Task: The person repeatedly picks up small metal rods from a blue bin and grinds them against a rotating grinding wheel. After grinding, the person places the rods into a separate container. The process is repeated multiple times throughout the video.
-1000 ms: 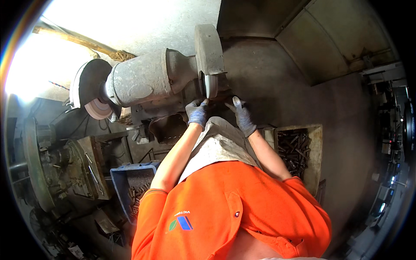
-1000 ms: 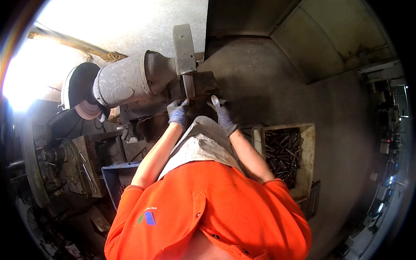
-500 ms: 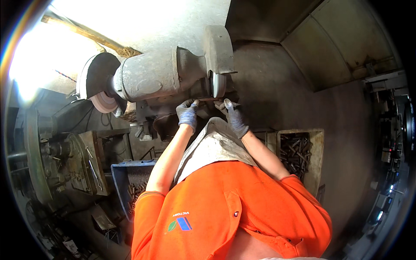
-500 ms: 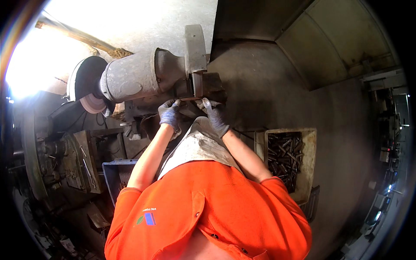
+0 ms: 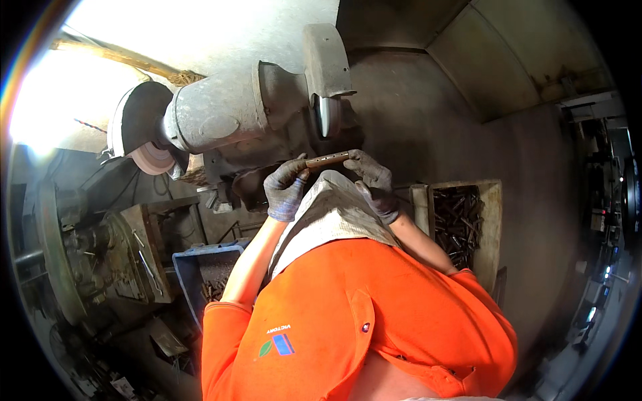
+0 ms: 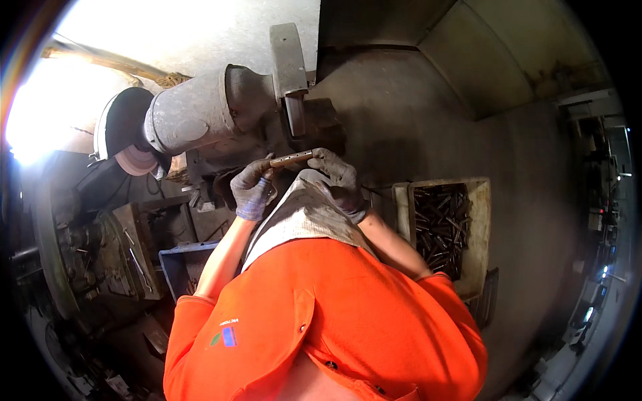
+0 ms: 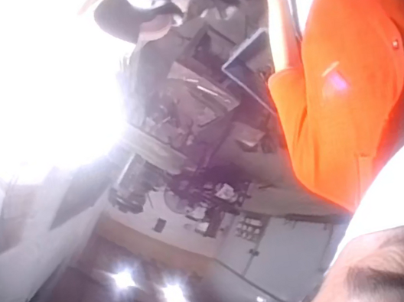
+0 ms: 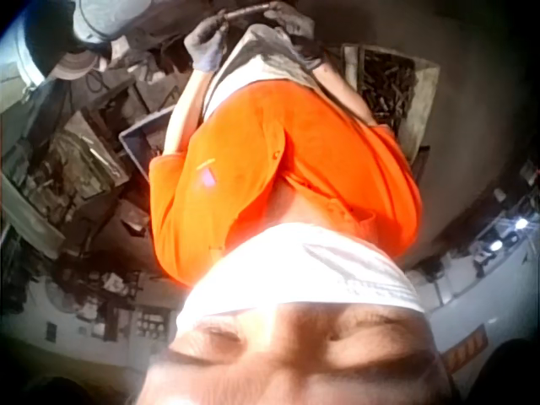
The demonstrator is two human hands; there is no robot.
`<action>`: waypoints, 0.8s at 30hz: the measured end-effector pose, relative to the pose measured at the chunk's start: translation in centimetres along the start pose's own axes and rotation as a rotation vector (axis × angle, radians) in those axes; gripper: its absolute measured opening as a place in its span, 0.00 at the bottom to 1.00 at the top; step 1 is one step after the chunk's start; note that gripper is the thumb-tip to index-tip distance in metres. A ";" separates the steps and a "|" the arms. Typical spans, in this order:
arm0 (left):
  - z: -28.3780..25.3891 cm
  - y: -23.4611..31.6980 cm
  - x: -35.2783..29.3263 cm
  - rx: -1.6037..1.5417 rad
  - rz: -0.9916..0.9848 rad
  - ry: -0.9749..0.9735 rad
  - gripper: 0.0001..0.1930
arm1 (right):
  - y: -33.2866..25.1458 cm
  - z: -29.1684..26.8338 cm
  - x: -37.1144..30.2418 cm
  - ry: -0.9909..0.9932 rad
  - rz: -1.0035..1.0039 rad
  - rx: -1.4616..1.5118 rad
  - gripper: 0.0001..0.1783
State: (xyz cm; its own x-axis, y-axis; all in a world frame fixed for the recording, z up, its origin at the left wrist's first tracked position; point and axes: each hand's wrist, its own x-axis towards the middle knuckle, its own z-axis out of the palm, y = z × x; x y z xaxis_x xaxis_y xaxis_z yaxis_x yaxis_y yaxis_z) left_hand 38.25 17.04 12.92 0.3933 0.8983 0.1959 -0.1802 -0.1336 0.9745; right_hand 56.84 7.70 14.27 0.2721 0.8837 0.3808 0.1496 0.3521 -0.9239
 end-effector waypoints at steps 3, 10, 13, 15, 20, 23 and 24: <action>0.3 0.5 0.0 0.020 0.059 -0.040 0.08 | -0.5 -0.7 -0.1 -0.062 -0.128 -0.135 0.16; 0.6 -1.7 1.0 -0.104 -0.391 0.010 0.09 | 0.0 -0.5 0.4 0.077 0.033 -0.105 0.13; 1.9 -3.5 2.7 -0.176 -0.477 0.090 0.07 | 4.4 -1.8 0.1 0.057 0.015 -0.143 0.13; 3.1 -3.7 3.4 -0.195 -0.519 0.140 0.06 | 5.6 -2.5 0.7 0.050 0.024 -0.124 0.13; 4.6 -5.0 4.7 -0.147 -0.516 0.211 0.06 | 7.2 -3.5 0.9 0.075 0.220 -0.051 0.14; 4.6 -4.4 4.8 -0.086 -0.518 0.213 0.06 | 8.0 -3.5 0.8 0.081 0.263 -0.039 0.15; 4.4 -4.5 4.8 -0.076 -0.517 0.224 0.06 | 7.9 -3.1 0.9 0.080 0.276 -0.035 0.15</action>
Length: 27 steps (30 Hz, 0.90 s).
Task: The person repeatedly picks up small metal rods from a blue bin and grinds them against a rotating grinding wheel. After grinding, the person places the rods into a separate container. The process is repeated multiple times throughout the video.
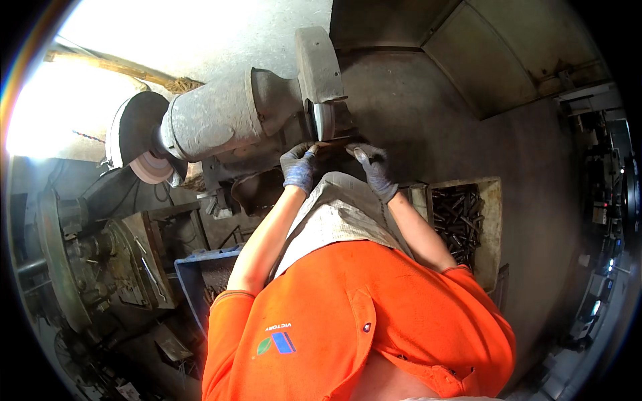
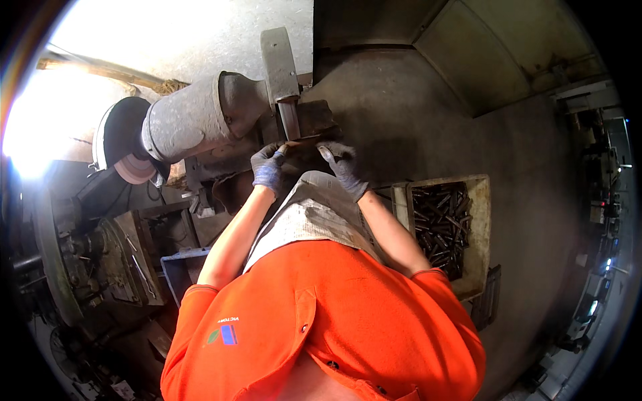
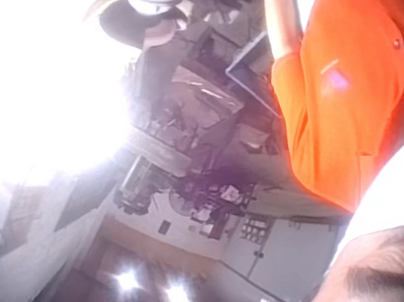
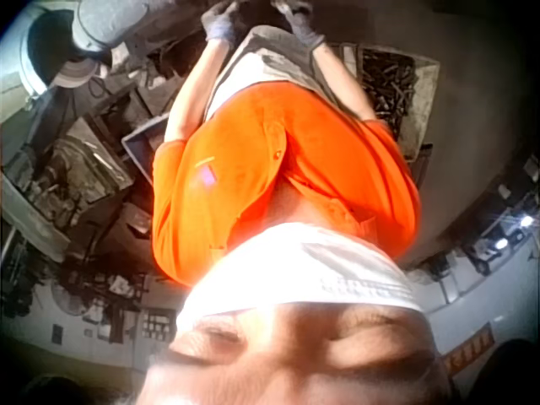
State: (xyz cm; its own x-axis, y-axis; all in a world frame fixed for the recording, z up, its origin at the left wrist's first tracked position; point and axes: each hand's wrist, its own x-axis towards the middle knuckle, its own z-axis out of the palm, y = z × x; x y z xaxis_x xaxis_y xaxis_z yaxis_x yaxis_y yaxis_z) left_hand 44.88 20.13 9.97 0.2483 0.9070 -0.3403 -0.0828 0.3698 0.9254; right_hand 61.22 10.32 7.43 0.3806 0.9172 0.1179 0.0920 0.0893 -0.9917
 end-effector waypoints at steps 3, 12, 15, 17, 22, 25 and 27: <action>-1.5 -0.9 0.7 0.001 0.008 0.028 0.06 | -1.4 1.8 0.2 0.039 0.050 0.053 0.10; -4.3 -2.1 1.8 -0.089 0.028 0.033 0.06 | 0.1 4.9 0.6 0.082 -0.015 0.116 0.08; -4.6 -1.6 1.5 -0.081 0.030 0.055 0.05 | 0.1 5.5 0.6 0.082 -0.017 0.138 0.09; -4.8 -0.7 1.1 -0.099 -0.021 0.048 0.05 | 0.3 5.7 0.6 0.077 -0.020 0.149 0.09; -4.8 0.9 -0.1 -0.200 -0.017 0.031 0.05 | 0.1 6.0 0.4 0.047 0.009 0.205 0.09; -5.9 1.0 -0.8 -0.265 -0.056 -0.085 0.05 | -1.7 5.8 -0.3 0.052 -0.277 0.004 0.09; -6.0 1.0 -1.9 -0.335 -0.012 -0.176 0.06 | -4.0 4.9 -1.2 0.005 -0.416 -0.164 0.08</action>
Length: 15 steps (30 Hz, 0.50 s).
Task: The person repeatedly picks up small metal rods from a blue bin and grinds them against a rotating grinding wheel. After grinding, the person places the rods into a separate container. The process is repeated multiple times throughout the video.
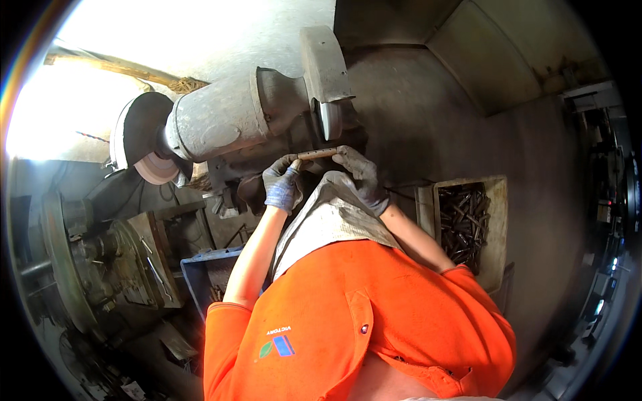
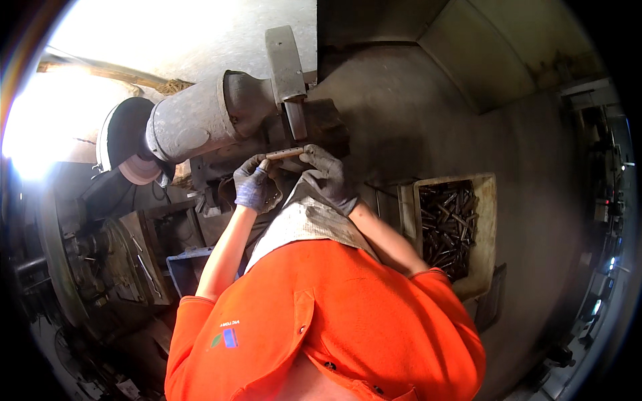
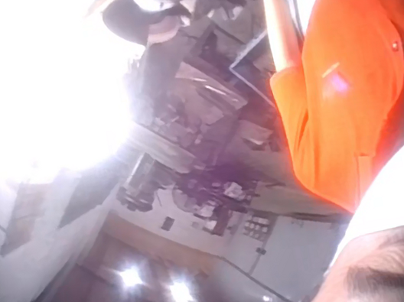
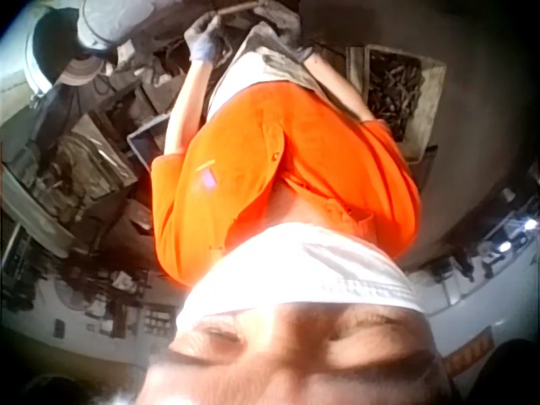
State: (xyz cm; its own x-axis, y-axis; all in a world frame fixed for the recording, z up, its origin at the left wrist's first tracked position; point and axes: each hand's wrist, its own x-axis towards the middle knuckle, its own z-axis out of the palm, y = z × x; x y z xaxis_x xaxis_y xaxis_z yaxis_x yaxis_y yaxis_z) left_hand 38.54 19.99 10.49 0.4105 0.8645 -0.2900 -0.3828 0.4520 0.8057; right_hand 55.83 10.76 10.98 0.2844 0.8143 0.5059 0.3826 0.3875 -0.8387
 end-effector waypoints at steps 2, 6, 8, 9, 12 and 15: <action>0.8 0.9 -1.2 0.019 -0.006 -0.070 0.07 | -3.4 -1.4 0.8 -0.099 -0.192 -0.208 0.10; 2.5 2.0 -2.6 -0.005 -0.007 -0.158 0.08 | -5.4 -3.0 -0.2 -0.190 -0.267 -0.381 0.23; 3.2 2.3 -2.9 -0.009 0.013 -0.176 0.08 | -6.0 -3.4 -0.2 -0.166 -0.196 -0.290 0.25; 3.5 2.4 -3.0 0.005 0.017 -0.184 0.08 | -6.2 -3.5 -0.3 -0.153 -0.163 -0.243 0.26; 4.2 2.4 -3.0 0.034 0.037 -0.214 0.09 | -6.5 -3.9 -1.1 -0.116 -0.135 -0.164 0.26; 5.2 1.9 -3.1 0.103 0.051 -0.230 0.09 | -7.4 -5.2 -1.0 -0.130 -0.194 -0.323 0.28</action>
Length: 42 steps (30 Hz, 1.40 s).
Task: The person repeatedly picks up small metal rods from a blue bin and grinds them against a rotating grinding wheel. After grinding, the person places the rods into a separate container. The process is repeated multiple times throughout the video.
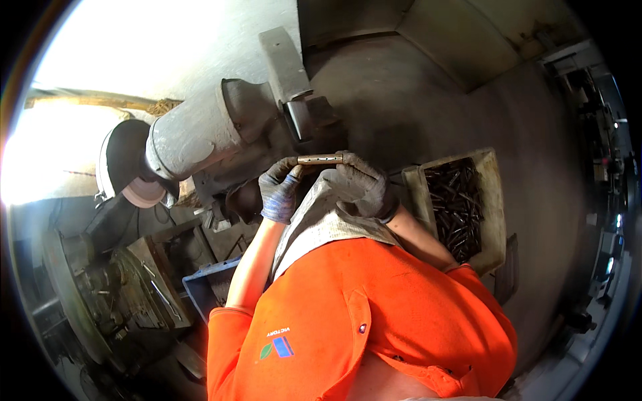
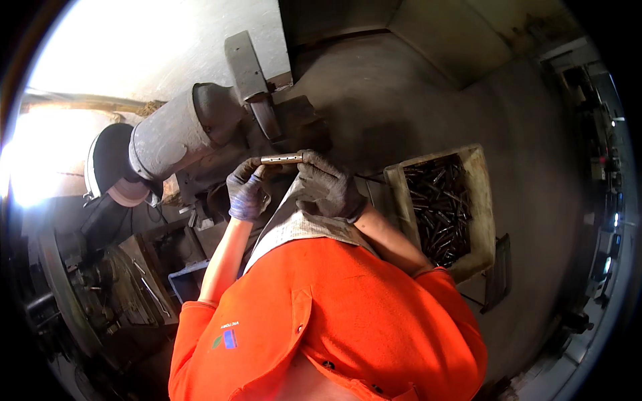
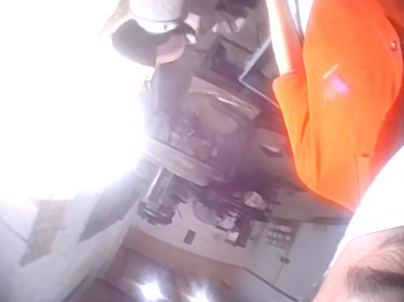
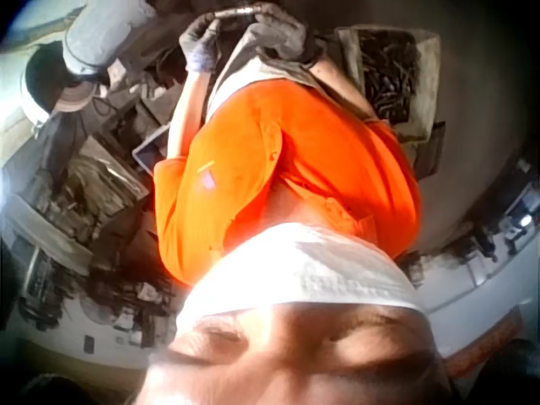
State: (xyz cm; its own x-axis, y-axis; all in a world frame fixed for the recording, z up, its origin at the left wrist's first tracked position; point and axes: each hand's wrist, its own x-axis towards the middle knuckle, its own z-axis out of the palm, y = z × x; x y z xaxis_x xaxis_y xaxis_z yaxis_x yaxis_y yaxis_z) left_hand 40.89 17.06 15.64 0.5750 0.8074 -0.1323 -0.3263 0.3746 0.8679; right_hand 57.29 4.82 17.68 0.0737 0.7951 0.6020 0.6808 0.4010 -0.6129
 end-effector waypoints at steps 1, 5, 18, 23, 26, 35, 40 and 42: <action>0.0 -0.2 0.0 0.060 -0.015 0.009 0.09 | -0.3 0.0 -0.2 0.032 0.165 0.197 0.27; -0.7 -2.1 0.6 0.160 -0.136 -0.038 0.08 | 0.4 -1.1 -2.4 0.105 0.233 0.103 0.26; -8.2 -4.8 -2.5 -0.022 -0.449 0.149 0.06 | -0.2 -15.6 -17.9 0.383 1.044 -0.545 0.16; -10.8 -5.5 -3.1 0.204 -0.422 0.213 0.08 | 1.7 -15.3 -16.5 -0.184 1.418 -0.846 0.35; -12.5 -4.7 -4.9 0.254 -0.346 0.297 0.08 | 4.9 -12.9 -16.7 -0.186 1.281 -0.342 0.23; -23.1 -4.3 -23.1 0.153 -0.028 0.992 0.07 | 9.3 -4.9 -9.5 -0.500 1.226 -0.138 0.22; -30.9 -7.9 -35.9 0.770 -0.332 1.251 0.10 | 9.2 -4.2 -6.7 -0.596 1.206 -0.159 0.21; -30.5 -6.7 -36.1 1.018 -0.670 1.122 0.14 | 10.2 -4.2 -7.5 -0.620 1.172 -0.097 0.20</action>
State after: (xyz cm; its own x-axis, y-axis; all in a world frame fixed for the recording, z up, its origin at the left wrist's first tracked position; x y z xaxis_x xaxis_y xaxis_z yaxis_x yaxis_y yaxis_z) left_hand -0.53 -0.70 -0.03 -0.5385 0.7107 -0.4526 0.5933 0.7013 0.3952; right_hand 66.75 1.09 9.02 0.3242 0.7308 -0.6007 0.4939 -0.6723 -0.5515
